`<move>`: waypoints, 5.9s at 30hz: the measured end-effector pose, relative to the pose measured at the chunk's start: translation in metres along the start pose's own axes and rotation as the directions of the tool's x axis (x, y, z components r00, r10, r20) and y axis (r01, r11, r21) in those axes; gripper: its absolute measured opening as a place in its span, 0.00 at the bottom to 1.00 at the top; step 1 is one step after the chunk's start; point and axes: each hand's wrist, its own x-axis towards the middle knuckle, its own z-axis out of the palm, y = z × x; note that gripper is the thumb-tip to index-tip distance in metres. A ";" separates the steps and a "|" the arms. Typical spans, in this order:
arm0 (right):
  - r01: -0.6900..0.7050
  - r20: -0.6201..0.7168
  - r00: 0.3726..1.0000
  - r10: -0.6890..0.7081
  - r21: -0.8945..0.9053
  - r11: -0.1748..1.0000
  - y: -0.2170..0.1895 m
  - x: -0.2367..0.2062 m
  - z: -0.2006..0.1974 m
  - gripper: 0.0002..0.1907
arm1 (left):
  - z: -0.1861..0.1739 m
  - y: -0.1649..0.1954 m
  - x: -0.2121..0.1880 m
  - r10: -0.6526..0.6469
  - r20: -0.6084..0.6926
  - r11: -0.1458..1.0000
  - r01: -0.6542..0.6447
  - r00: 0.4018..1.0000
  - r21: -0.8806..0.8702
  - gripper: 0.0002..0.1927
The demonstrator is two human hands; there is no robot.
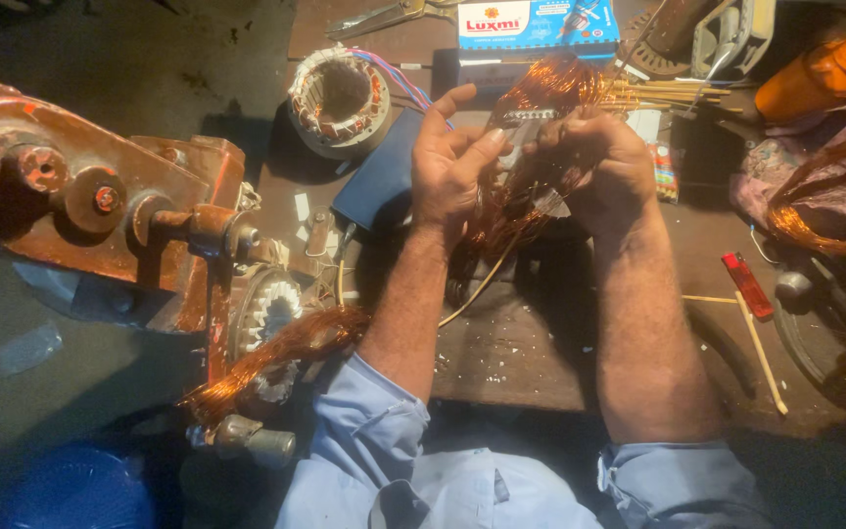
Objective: The person winds a bundle of copper wire by hand into a coil, repeatedly adjusting and tightening the loops. The person holds the wire with both hands and shapes it into a compact circular form.
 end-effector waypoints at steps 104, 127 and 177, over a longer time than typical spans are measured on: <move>-0.101 0.067 0.988 0.136 -0.376 0.921 -0.012 -0.012 0.001 0.15 | 0.000 0.002 0.001 0.001 0.011 0.994 0.001 1.000 -0.105 0.35; -0.078 -0.039 0.997 0.070 -0.264 0.962 -0.005 -0.005 -0.005 0.11 | 0.002 0.002 -0.001 0.013 0.056 1.000 -0.012 0.998 -0.018 0.35; -0.030 0.043 0.998 0.045 -0.302 0.953 -0.006 -0.009 -0.001 0.07 | -0.002 0.002 -0.003 -0.072 0.218 0.991 0.094 0.973 -0.093 0.45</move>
